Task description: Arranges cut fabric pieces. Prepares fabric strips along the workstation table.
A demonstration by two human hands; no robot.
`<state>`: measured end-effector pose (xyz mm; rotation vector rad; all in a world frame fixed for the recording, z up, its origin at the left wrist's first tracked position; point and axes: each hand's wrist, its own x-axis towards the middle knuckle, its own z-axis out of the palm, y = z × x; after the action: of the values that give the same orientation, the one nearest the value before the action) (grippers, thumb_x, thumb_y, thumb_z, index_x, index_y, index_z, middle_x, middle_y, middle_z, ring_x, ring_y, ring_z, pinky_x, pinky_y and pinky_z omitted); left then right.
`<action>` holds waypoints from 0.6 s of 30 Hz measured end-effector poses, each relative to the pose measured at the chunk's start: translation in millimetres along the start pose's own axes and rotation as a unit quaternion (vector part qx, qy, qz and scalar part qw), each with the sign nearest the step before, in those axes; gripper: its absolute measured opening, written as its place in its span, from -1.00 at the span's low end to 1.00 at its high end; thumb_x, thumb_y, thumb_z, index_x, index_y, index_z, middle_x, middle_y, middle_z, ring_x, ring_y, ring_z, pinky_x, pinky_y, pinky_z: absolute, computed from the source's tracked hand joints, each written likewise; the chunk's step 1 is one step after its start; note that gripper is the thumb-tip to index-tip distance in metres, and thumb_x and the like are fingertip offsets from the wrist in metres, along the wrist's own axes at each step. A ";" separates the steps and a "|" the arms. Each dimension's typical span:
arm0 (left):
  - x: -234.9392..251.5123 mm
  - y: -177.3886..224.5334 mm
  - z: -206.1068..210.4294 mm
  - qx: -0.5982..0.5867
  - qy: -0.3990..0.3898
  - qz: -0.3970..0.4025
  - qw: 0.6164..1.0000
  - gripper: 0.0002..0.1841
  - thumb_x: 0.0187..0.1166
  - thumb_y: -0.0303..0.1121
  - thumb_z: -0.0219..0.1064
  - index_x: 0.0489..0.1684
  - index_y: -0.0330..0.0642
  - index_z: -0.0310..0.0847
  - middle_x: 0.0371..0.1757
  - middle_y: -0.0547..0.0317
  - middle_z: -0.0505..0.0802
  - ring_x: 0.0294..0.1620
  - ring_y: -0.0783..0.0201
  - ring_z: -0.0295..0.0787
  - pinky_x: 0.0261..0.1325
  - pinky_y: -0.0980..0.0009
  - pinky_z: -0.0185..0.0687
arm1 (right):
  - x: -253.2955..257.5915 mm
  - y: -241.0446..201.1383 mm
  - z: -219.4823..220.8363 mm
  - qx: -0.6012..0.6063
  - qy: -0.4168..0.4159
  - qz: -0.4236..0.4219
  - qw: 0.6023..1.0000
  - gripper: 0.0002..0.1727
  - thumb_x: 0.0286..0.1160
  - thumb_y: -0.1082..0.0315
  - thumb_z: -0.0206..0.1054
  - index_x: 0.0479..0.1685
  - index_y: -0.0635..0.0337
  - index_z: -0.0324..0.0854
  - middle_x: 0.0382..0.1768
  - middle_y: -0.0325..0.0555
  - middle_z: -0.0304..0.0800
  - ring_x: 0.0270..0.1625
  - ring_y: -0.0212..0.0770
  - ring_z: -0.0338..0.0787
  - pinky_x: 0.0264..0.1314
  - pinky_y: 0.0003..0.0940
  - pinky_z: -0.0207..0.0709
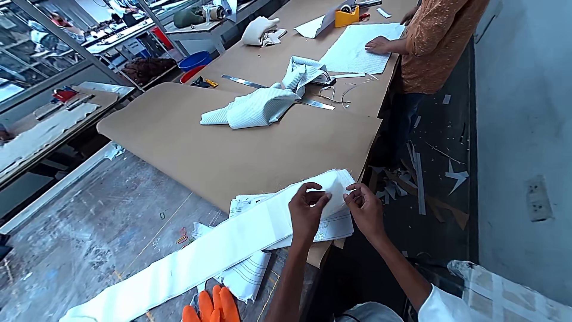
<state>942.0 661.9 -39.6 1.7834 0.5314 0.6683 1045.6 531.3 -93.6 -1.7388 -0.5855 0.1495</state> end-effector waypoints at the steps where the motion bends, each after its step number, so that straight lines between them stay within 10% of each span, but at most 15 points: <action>1: 0.3 5.2 -5.6 -0.002 0.037 0.011 0.999 -0.63 0.51 -0.50 0.51 0.22 -0.12 0.54 -0.18 0.15 0.90 -0.26 0.36 0.85 -0.16 0.40 0.78 | 0.2 -1.8 -2.4 -0.008 0.011 -0.003 1.000 -0.74 0.63 0.30 0.35 0.21 0.08 0.63 -0.36 -0.15 0.67 -0.62 -0.25 0.50 -0.67 -0.36 0.38; 4: -2.4 23.5 -17.2 0.020 0.117 0.064 0.991 -0.65 0.51 -0.49 0.51 0.17 -0.08 0.53 -0.18 0.25 0.85 -0.22 0.43 0.84 -0.09 0.44 0.80 | -0.9 -21.9 -11.7 0.059 -0.016 0.006 0.998 -0.76 0.71 0.16 0.29 0.14 0.08 0.66 -0.40 -0.19 0.74 -0.67 -0.32 0.53 -0.71 -0.47 0.39; 7: -17.5 33.9 -12.9 0.093 0.028 0.169 0.981 -0.73 0.51 -0.52 0.46 0.11 -0.29 0.60 -0.18 0.09 0.90 -0.20 0.28 0.88 -0.06 0.27 0.84 | 11.9 -58.9 -13.6 0.201 -0.195 0.112 0.953 -0.57 0.82 -0.05 0.08 0.05 0.09 0.69 -0.29 -0.20 0.88 -0.47 -0.33 0.81 -0.46 -0.44 0.72; 10: -26.4 37.0 -9.6 0.164 0.027 0.216 0.962 -0.73 0.40 -0.50 0.56 0.01 -0.30 0.72 -0.11 0.06 0.90 -0.06 0.21 0.86 0.07 0.22 0.82 | 35.3 -90.2 3.3 0.227 -0.274 0.195 0.914 -0.70 0.81 0.11 0.15 -0.09 0.10 0.68 -0.35 -0.29 0.83 -0.34 -0.42 0.81 -0.27 -0.45 0.74; 15: -45.9 21.1 -71.3 0.416 0.157 0.125 0.887 -0.21 0.23 -0.19 0.72 0.57 -0.13 0.54 0.59 -0.10 0.61 0.57 -0.19 0.53 0.44 -0.26 0.48 | 60.3 -144.6 20.9 0.202 -0.297 0.058 0.931 -0.87 0.73 0.38 0.22 -0.10 0.10 0.70 -0.35 -0.37 0.81 -0.34 -0.51 0.78 -0.22 -0.50 0.74; 18: -55.2 6.0 -142.9 0.463 0.260 0.072 0.845 -0.42 0.17 -0.61 0.55 0.32 -0.23 0.73 0.33 -0.14 0.83 0.38 -0.19 0.74 0.38 -0.29 0.53 | 79.0 -196.6 1.8 0.290 -0.306 -0.039 0.906 -0.78 0.72 0.37 0.16 -0.12 -0.17 0.70 -0.28 -0.57 0.86 -0.29 -0.67 0.78 -0.24 -0.70 0.70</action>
<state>805.2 724.6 -10.0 2.5582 1.2546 1.1344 1053.7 596.4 107.9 -1.0621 -0.9505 0.7559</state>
